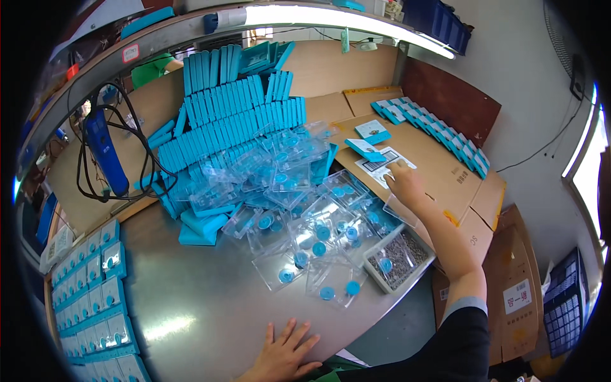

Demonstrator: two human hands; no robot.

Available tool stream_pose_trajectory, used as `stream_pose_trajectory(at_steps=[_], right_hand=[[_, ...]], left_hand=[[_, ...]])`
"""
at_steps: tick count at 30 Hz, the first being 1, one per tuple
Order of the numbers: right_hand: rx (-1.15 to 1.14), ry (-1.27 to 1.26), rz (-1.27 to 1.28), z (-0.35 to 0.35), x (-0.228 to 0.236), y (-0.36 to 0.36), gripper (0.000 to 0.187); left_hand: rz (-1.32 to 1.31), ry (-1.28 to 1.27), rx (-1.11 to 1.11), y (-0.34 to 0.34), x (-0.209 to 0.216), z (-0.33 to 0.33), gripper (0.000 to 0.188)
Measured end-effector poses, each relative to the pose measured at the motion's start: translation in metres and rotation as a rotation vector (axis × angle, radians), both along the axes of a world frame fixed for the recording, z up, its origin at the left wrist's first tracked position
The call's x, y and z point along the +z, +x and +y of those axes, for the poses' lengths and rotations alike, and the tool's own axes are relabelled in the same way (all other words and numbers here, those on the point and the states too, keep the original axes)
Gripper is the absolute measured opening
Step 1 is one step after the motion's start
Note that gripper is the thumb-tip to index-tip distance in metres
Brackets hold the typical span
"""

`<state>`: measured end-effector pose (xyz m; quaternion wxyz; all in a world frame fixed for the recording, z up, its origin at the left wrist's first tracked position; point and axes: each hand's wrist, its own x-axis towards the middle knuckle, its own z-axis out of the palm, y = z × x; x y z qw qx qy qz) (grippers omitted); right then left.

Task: Assembling analog ammeters by adjusting the needle and fitting them into plastic housings.

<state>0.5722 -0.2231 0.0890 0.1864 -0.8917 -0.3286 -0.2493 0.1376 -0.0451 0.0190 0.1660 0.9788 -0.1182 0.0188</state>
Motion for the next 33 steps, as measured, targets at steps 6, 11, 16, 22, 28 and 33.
stream_pose_trajectory(at_steps=[6, 11, 16, 22, 28, 33], right_hand=[[-0.195, -0.167, -0.145, 0.068, -0.061, 0.114, 0.012], [0.193, 0.107, -0.327, 0.068, 0.011, 0.033, 0.007], [0.708, 0.138, -0.09, 0.124, 0.062, -0.181, 0.014], [1.388, -0.18, -0.097, 0.166, 0.012, -0.335, 0.024], [1.281, 0.172, 0.913, 0.187, 0.011, -0.37, 0.015], [1.078, 0.921, 1.622, 0.205, 0.015, -0.384, 0.016]], left_hand=[[0.033, -0.062, 0.067, -0.001, -0.007, 0.001, 0.058], [-0.063, -0.205, 0.074, -0.008, -0.024, 0.008, 0.054], [-0.22, -0.781, 0.195, -0.017, -0.046, 0.019, 0.055], [-0.416, -2.455, 0.165, -0.049, -0.005, 0.053, 0.051], [-0.256, -2.228, 0.631, -0.119, -0.007, 0.082, 0.044], [-0.226, -2.085, 0.741, -0.115, -0.003, 0.067, 0.04]])
